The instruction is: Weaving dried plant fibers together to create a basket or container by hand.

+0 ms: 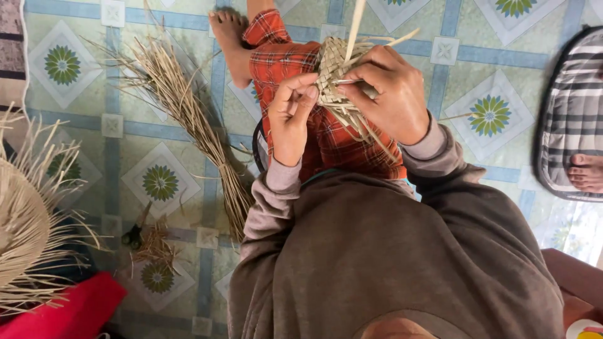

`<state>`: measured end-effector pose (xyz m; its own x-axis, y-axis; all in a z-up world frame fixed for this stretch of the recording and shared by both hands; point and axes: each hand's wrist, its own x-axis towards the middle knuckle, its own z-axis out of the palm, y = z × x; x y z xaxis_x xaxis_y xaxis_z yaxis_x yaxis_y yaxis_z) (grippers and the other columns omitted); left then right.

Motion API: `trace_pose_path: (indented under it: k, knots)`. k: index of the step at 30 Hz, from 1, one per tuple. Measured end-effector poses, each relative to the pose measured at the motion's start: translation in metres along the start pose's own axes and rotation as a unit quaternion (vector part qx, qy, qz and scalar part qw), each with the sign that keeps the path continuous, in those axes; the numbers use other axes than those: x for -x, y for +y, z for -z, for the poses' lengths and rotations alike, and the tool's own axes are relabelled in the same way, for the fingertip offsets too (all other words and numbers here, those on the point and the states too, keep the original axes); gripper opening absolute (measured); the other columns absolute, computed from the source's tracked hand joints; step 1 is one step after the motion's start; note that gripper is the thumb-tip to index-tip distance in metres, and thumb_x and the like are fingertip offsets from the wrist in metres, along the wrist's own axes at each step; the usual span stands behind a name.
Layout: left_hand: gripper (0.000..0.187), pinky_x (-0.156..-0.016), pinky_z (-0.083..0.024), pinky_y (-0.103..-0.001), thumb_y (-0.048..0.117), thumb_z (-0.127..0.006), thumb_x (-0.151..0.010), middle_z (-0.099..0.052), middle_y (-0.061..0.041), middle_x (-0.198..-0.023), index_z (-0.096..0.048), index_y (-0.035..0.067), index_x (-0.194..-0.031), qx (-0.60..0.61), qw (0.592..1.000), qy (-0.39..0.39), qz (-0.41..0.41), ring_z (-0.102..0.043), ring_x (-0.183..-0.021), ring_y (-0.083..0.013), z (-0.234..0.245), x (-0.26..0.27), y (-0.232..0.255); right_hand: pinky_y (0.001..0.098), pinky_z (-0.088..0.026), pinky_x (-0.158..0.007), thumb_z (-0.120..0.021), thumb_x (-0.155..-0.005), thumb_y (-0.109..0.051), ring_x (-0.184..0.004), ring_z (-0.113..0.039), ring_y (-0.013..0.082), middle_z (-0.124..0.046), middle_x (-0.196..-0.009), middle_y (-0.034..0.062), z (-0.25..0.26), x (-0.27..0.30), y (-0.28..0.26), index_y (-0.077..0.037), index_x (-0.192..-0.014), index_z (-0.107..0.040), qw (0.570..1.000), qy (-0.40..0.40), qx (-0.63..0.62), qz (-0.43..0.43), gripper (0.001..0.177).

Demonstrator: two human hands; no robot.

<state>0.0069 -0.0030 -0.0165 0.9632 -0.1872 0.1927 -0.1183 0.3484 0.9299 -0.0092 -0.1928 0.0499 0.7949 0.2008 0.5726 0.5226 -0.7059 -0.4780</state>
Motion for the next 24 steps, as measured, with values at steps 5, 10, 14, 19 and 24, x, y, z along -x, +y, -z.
trace_pose_path:
  k: [5, 10, 14, 19, 24]
  knots:
    - [0.02, -0.075, -0.039, -0.019, 0.01, -0.057, -0.108, -0.063, 0.002, -0.104, -0.063, 0.006, -0.126, -0.052, 0.998, -0.034, -0.001, -0.048, -0.082, -0.0051, -0.001, -0.005, -0.006, 0.0327, -0.043, -0.064, -0.089, -0.086, 0.001, -0.073, -0.053, 0.0223, -0.058, -0.09, 0.0077, -0.003, 0.007, 0.007, 0.004, -0.088, -0.073, 1.0, -0.002, 0.011, -0.019, 0.017]
    - [0.025, -0.104, -0.052, -0.025, 0.007, -0.05, -0.11, -0.07, -0.009, -0.127, -0.064, -0.002, -0.129, -0.052, 0.997, -0.058, 0.005, -0.067, -0.112, -0.0151, 0.005, -0.009, -0.023, 0.0328, -0.044, -0.063, -0.088, -0.086, 0.0, -0.074, -0.055, 0.0222, -0.059, -0.09, 0.0071, -0.006, 0.006, 0.007, 0.002, -0.088, -0.074, 0.999, 0.0, 0.035, -0.019, 0.014]
    - [0.028, -0.087, -0.047, -0.019, 0.002, -0.056, -0.106, -0.071, -0.007, -0.126, -0.064, -0.002, -0.133, 0.027, 0.998, -0.038, 0.038, -0.061, -0.097, -0.0075, 0.008, -0.006, -0.023, 0.0343, -0.045, -0.065, -0.089, -0.087, -0.001, -0.078, -0.056, 0.0235, -0.058, -0.091, 0.0068, -0.007, 0.001, 0.004, 0.001, -0.087, -0.073, 0.999, -0.003, 0.051, -0.007, 0.016]
    - [0.035, -0.081, -0.046, -0.019, -0.012, -0.061, -0.096, -0.07, -0.005, -0.118, -0.066, -0.003, -0.129, 0.045, 0.998, -0.014, 0.034, -0.056, -0.089, -0.0076, 0.004, -0.004, -0.023, 0.034, -0.045, -0.065, -0.09, -0.087, -0.001, -0.078, -0.056, 0.023, -0.06, -0.091, 0.0064, -0.01, 0.0, 0.004, 0.0, -0.087, -0.074, 0.998, -0.005, 0.062, 0.005, 0.016]
    - [0.034, -0.076, -0.042, -0.018, -0.011, -0.058, -0.097, -0.068, -0.004, -0.107, -0.067, -0.004, -0.129, 0.067, 0.996, -0.01, 0.062, -0.051, -0.084, -0.0073, 0.007, -0.004, -0.029, 0.0326, -0.045, -0.064, -0.091, -0.084, 0.001, -0.077, -0.054, 0.0212, -0.059, -0.091, 0.0059, -0.013, 0.003, 0.01, 0.0, -0.086, -0.073, 0.998, -0.012, 0.068, 0.01, 0.018]
